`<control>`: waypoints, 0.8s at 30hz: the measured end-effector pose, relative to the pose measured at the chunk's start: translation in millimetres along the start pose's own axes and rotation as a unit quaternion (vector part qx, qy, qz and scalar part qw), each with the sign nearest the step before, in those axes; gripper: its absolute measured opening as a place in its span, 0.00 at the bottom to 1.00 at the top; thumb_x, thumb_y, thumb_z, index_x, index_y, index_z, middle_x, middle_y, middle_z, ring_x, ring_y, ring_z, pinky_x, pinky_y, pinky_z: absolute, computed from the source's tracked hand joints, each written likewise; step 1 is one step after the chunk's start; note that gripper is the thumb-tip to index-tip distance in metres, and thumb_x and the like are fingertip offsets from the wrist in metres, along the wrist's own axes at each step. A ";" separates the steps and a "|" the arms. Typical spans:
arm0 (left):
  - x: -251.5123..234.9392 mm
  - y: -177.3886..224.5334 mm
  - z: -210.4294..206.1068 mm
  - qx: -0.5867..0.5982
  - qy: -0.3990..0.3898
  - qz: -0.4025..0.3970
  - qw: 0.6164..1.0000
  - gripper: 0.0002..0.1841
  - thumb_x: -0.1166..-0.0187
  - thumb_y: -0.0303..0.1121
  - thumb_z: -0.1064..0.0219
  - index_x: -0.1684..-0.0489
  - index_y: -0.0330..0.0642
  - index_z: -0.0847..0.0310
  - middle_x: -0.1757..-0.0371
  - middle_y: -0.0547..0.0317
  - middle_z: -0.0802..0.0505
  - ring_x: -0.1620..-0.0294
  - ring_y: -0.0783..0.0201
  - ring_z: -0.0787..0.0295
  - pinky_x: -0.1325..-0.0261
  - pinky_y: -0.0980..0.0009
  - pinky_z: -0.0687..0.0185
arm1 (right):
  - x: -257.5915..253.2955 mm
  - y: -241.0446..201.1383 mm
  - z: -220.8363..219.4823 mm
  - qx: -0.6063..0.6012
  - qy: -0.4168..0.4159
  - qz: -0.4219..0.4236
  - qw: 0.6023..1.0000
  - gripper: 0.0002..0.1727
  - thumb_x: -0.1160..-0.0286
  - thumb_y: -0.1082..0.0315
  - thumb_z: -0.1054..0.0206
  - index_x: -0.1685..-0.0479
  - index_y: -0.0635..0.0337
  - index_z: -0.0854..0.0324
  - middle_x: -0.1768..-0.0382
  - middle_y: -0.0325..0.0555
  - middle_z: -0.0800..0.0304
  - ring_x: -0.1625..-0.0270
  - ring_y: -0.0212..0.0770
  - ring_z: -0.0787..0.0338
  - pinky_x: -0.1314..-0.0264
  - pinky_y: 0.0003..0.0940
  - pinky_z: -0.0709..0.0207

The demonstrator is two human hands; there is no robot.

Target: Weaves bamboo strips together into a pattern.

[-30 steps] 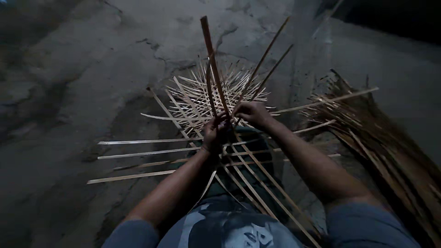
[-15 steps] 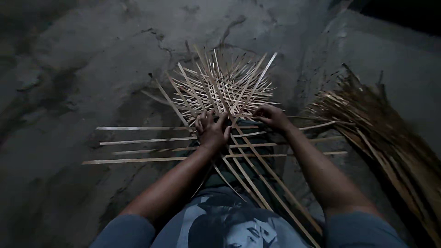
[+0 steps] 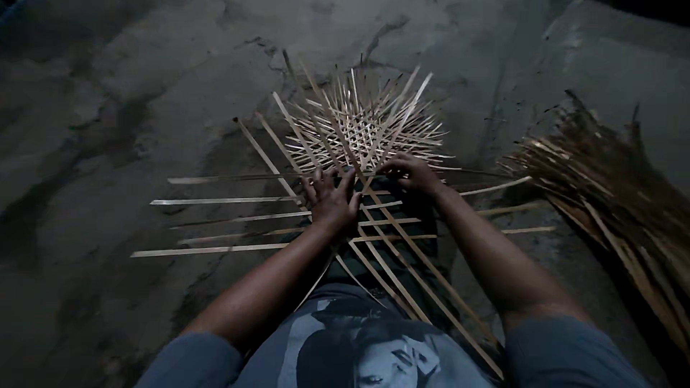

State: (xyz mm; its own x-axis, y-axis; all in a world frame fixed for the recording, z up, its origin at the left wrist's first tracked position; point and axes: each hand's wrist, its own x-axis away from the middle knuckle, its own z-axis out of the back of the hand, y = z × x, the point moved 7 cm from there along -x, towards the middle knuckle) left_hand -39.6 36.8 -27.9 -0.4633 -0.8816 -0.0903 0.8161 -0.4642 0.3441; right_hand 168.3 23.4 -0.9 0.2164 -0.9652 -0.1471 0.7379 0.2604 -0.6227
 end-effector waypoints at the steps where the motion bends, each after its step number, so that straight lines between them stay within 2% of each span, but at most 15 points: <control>1: 0.0 -0.2 -0.6 -0.002 -0.004 0.003 1.000 0.31 0.18 0.63 0.45 0.12 0.79 0.37 0.11 0.50 0.32 0.05 0.36 0.60 0.14 0.23 0.78 | -0.9 -1.3 -0.6 0.004 0.001 -0.002 1.000 0.18 0.28 0.80 0.32 0.41 0.58 0.10 0.40 0.55 0.11 0.43 0.48 0.09 0.37 0.48 0.14; 4: -1.4 -1.7 -2.1 0.003 -0.002 -0.003 1.000 0.31 0.19 0.62 0.44 0.13 0.78 0.35 0.11 0.49 0.31 0.06 0.34 0.59 0.17 0.20 0.75 | -5.9 -7.3 -2.4 0.008 0.011 0.013 1.000 0.17 0.29 0.80 0.32 0.44 0.58 0.09 0.41 0.56 0.10 0.38 0.50 0.11 0.31 0.49 0.17; 7: -1.5 1.7 1.3 0.016 -0.002 -0.016 1.000 0.31 0.18 0.59 0.40 0.14 0.72 0.32 0.13 0.45 0.30 0.07 0.31 0.58 0.17 0.19 0.75 | -7.1 -6.6 -3.4 0.012 0.023 0.045 0.999 0.17 0.33 0.83 0.31 0.47 0.59 0.08 0.42 0.54 0.09 0.37 0.50 0.10 0.30 0.50 0.18; 9: -3.3 1.6 5.5 0.020 0.009 -0.023 0.999 0.29 0.21 0.58 0.37 0.17 0.70 0.27 0.15 0.46 0.27 0.07 0.32 0.56 0.17 0.19 0.74 | -7.8 -5.6 -4.8 0.013 0.018 0.031 0.999 0.17 0.34 0.82 0.30 0.47 0.58 0.08 0.41 0.53 0.09 0.37 0.48 0.11 0.29 0.49 0.18; 13: -8.0 3.0 9.9 0.016 0.019 -0.033 0.999 0.28 0.24 0.56 0.34 0.23 0.65 0.21 0.18 0.40 0.25 0.08 0.30 0.54 0.17 0.19 0.77 | -11.3 -11.0 -7.4 0.005 -0.004 0.006 1.000 0.16 0.32 0.82 0.30 0.47 0.59 0.08 0.41 0.53 0.10 0.34 0.48 0.13 0.27 0.47 0.20; 16: -10.3 2.9 11.4 0.013 0.016 -0.029 0.999 0.27 0.25 0.57 0.33 0.25 0.65 0.20 0.19 0.40 0.24 0.08 0.29 0.54 0.17 0.19 0.76 | -12.0 -14.6 -11.4 -0.001 -0.013 -0.006 1.000 0.17 0.31 0.83 0.31 0.45 0.61 0.09 0.39 0.56 0.12 0.33 0.49 0.13 0.27 0.46 0.20; 20: -15.4 -0.2 12.0 0.014 0.019 -0.020 1.000 0.22 0.21 0.55 0.36 0.29 0.67 0.17 0.24 0.45 0.19 0.10 0.31 0.48 0.17 0.19 0.74 | -10.4 -6.3 -18.2 0.017 0.020 0.020 0.999 0.17 0.30 0.78 0.30 0.44 0.56 0.08 0.43 0.53 0.10 0.35 0.49 0.13 0.26 0.48 0.21; 22: -16.9 1.5 16.6 0.013 0.026 -0.017 0.999 0.18 0.19 0.49 0.35 0.33 0.64 0.14 0.27 0.45 0.16 0.11 0.31 0.45 0.17 0.19 0.72 | -9.9 -6.9 -21.9 0.043 0.027 -0.002 0.999 0.18 0.31 0.76 0.30 0.43 0.53 0.08 0.41 0.53 0.10 0.32 0.52 0.14 0.24 0.53 0.23; 24: -17.6 3.4 18.4 -0.001 0.034 -0.015 0.999 0.17 0.19 0.48 0.36 0.36 0.63 0.13 0.29 0.46 0.15 0.12 0.31 0.43 0.17 0.19 0.71 | -8.0 -8.8 -27.8 0.086 0.042 -0.019 0.995 0.17 0.30 0.72 0.28 0.43 0.49 0.09 0.41 0.50 0.11 0.33 0.53 0.14 0.27 0.56 0.22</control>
State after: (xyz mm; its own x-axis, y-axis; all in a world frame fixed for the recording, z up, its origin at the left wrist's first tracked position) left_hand -35.1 52.3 -7.9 -0.4632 -0.8710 -0.1637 0.8031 -0.4906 0.3381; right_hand 142.3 28.1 -15.6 0.1378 -0.9711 -0.1947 0.8446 0.2179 -0.4891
